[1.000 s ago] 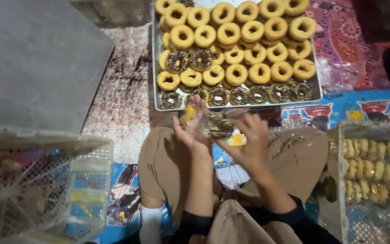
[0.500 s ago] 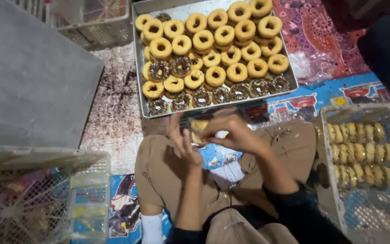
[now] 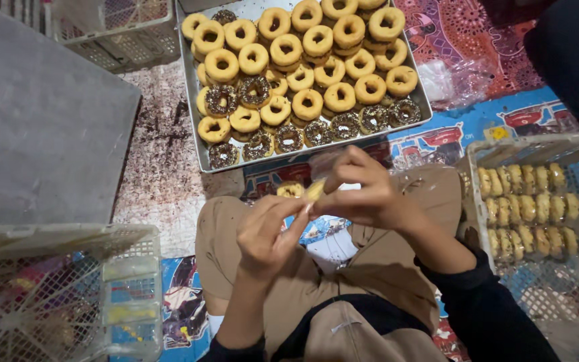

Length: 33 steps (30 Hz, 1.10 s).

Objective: The person sits on the floor and repeatedly picks donuts from a metal tray, places them into small clear plastic bags, and sets the filled bags into a nearby plastic crate. The process is repeated for both plain and chocolate-sprinkled donuts.

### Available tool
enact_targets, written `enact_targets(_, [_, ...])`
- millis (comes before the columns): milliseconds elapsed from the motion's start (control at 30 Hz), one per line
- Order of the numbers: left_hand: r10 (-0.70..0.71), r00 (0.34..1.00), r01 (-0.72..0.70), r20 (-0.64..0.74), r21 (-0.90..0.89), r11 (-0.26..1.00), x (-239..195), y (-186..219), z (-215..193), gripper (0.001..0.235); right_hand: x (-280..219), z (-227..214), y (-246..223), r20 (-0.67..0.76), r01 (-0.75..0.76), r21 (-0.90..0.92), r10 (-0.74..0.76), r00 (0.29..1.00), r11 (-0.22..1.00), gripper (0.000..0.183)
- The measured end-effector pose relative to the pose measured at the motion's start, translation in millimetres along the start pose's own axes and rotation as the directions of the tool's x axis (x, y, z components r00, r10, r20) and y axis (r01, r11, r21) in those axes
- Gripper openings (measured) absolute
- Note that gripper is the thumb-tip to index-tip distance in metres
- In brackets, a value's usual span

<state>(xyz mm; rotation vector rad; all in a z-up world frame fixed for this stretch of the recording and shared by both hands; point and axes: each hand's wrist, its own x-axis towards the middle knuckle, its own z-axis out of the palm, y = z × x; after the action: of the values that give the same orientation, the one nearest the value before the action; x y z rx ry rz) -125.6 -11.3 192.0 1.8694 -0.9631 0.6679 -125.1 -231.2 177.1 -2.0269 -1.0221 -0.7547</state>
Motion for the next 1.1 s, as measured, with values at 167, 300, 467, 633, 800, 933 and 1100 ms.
enact_targets(167, [-0.085, 0.995, 0.084, 0.057, 0.023, 0.996, -6.8, 0.5, -19.3, 0.021, -32.3, 15.2, 11.8, 0.006, 0.114, -0.554, -0.133, 0.991, 0.825, 0.022])
enact_targets(300, [-0.039, 0.997, 0.03, 0.069, 0.13, 0.991, -15.2, -11.6, -35.6, 0.02, -35.3, 8.3, 17.5, -0.132, -0.274, -0.318, 0.243, 0.961, 0.908, 0.02])
enact_targets(467, [-0.044, 0.991, 0.029, 0.124, 0.122, 0.992, -17.8, -17.7, -32.8, 0.023, -3.7, 3.3, 3.3, 0.121, -0.002, 0.033, -0.002, 0.993, 0.999, 0.025])
enact_targets(633, [-0.156, 0.987, 0.15, 0.043, 0.115, 0.982, -19.2, -11.2, -36.6, 0.02, 34.8, 18.2, -10.6, 0.256, 0.099, 0.034, -0.105, 0.961, 0.994, 0.02])
enact_targets(800, [-0.218, 0.973, 0.211, 0.077, 0.099, 0.973, -21.8, -5.3, -37.4, 0.022, 26.0, 25.6, -20.3, 0.212, 0.184, -0.209, -0.139, 0.967, 0.96, 0.029])
enact_targets(933, [-0.165, 0.976, 0.159, 0.14, 0.052, 0.986, -19.0, -7.0, -38.7, 0.022, 22.1, 12.3, -19.8, 0.12, -0.045, 0.074, 0.036, 0.992, 0.996, 0.026])
enact_targets(1100, [-0.132, 0.977, 0.124, 0.166, 0.058, 0.991, -18.1, -6.9, -38.8, 0.02, 42.7, -2.3, -14.1, 0.229, -0.059, 0.129, 0.028, 0.973, 0.99, 0.024])
